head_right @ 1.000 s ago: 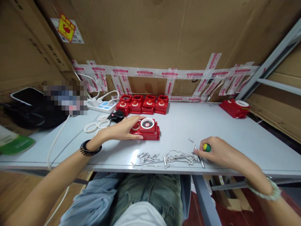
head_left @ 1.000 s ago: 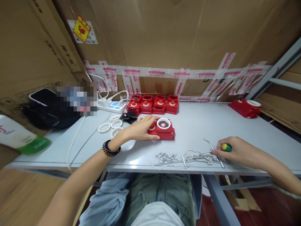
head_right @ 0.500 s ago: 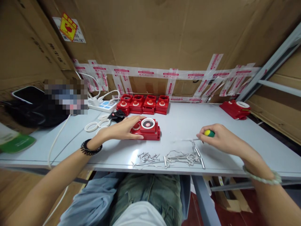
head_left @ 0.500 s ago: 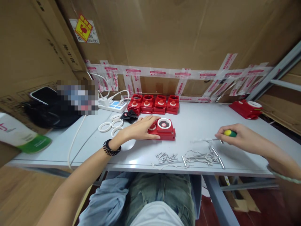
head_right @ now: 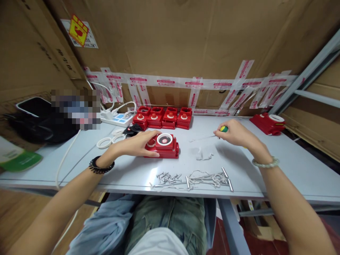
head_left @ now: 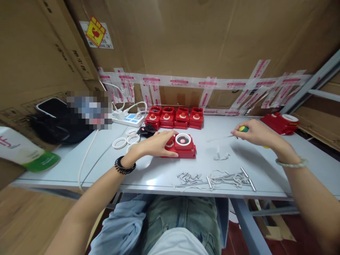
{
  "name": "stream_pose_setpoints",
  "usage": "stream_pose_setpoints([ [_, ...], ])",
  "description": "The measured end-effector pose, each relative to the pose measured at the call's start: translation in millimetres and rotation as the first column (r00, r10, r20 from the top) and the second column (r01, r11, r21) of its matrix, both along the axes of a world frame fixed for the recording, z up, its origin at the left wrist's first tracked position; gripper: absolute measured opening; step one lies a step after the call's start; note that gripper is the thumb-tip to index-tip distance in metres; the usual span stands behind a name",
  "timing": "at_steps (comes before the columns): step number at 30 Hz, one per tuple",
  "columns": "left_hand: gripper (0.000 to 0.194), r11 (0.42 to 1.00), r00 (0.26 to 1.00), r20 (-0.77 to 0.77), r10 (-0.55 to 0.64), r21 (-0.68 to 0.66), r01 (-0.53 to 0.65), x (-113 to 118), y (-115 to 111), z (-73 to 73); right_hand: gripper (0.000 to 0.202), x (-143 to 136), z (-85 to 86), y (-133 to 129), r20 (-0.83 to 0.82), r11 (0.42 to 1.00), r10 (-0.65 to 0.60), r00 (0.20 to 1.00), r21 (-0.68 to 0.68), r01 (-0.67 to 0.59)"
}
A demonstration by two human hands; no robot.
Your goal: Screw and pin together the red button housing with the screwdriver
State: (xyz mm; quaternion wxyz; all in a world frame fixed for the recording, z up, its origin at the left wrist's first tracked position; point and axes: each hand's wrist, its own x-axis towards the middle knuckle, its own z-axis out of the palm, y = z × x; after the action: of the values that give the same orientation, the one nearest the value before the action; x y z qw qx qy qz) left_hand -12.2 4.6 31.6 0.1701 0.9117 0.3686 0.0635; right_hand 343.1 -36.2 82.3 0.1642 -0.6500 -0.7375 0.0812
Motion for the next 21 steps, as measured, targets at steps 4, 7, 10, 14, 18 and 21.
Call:
stream_pose_setpoints([
  [4,0.076,1.000,1.000,-0.020,0.004,-0.004,-0.004,0.1,0.7,-0.9,0.029,17.7,-27.2,17.1,0.076,0.995,-0.038,0.996,-0.084,0.044],
  [7,0.075,1.000,1.000,-0.022,0.003,0.001,-0.003,0.0,0.8,-1.0,0.029,28.9,-44.3,21.0,0.107,0.983,-0.063,0.992,-0.165,0.080],
  [10,0.074,1.000,1.000,-0.021,0.003,0.000,-0.003,0.3,0.7,-1.0,0.029,34.6,-53.7,16.9,0.103,0.973,-0.035,0.994,-0.223,0.057],
  [14,0.074,1.000,1.000,-0.011,0.006,-0.003,-0.006,0.4,0.7,-1.1,0.027,30.3,-53.3,0.5,0.076,0.988,-0.023,0.997,-0.151,0.034],
  [18,0.074,1.000,1.000,0.010,0.004,-0.011,-0.004,0.2,0.4,-0.9,0.033,14.7,-49.2,-21.9,-0.037,0.960,0.071,0.997,-0.267,-0.078],
  [21,0.075,1.000,0.999,0.035,-0.009,-0.001,0.009,1.6,-0.7,-2.1,0.034,3.6,-50.7,-31.2,-0.025,0.944,0.081,0.996,-0.320,-0.085],
])
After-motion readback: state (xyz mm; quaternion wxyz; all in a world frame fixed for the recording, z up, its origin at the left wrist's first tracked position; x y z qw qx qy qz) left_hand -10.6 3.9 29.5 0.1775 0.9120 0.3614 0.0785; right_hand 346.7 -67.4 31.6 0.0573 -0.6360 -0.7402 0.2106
